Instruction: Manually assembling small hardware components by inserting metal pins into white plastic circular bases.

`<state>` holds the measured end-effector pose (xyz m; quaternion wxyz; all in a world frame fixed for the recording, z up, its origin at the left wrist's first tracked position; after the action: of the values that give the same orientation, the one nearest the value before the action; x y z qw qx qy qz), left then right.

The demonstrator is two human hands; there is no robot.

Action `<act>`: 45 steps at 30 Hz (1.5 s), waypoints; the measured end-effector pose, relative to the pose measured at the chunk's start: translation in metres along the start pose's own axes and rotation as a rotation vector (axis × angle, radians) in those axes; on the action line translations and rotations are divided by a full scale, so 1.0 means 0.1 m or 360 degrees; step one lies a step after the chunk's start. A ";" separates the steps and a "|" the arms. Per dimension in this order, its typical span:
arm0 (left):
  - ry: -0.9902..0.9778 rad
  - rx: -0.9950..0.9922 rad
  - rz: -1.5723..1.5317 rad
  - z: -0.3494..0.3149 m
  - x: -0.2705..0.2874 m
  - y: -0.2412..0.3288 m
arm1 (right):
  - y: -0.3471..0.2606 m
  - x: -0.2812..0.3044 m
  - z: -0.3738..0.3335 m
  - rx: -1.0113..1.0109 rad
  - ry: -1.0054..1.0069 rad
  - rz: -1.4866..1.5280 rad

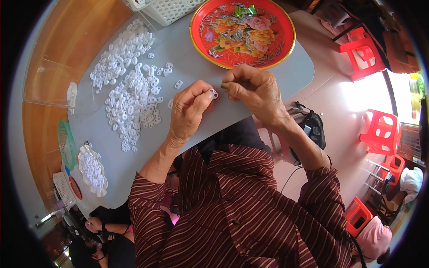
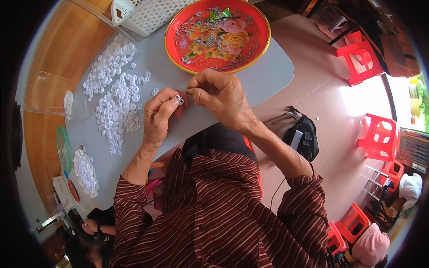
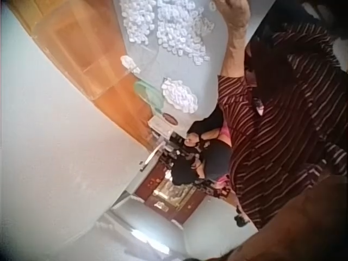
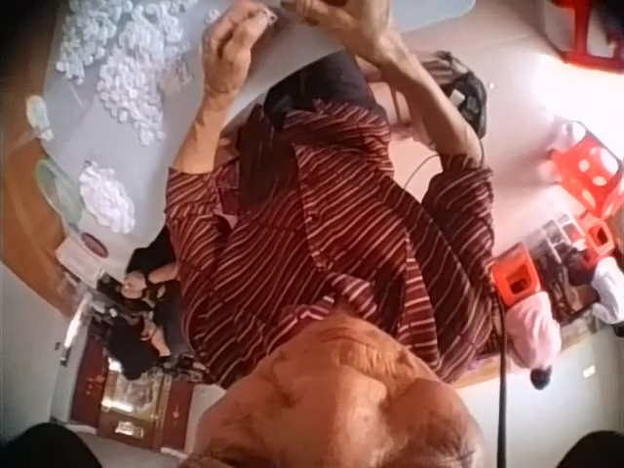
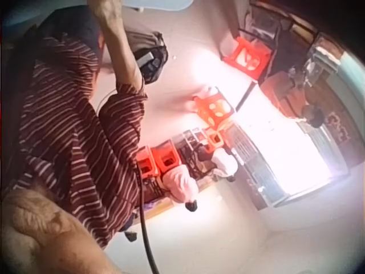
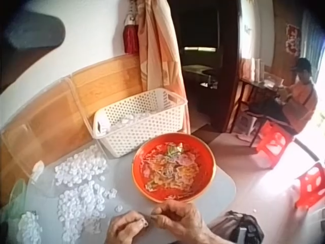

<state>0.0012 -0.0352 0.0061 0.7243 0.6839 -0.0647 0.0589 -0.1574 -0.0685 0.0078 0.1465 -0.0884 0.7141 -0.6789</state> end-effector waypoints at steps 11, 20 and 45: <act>-0.0060 0.0006 -0.0050 -0.01 -0.01 0.01 | -0.02 -0.06 -0.03 0.0133 -0.0162 -0.0050; -0.0111 -0.0023 -0.0052 -0.01 -0.01 -0.01 | 0.00 -0.03 -0.03 0.0140 -0.0195 0.0024; -0.0158 -0.0326 0.0061 -0.01 -0.08 0.00 | 0.02 -0.01 -0.06 0.0242 -0.0193 -0.0028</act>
<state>-0.0064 -0.0338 0.0049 0.7850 0.6071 -0.1192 0.0320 -0.1583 -0.0622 0.0066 0.1898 -0.1242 0.6495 -0.7257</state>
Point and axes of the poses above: each hand's wrist, its own z-axis towards the middle knuckle, its own x-axis out of the back of the hand, y = z × x, the point moved 4 cm from there along z, towards the middle knuckle, and after that the axes turned 5 degrees about y, right-handed, at the moved point
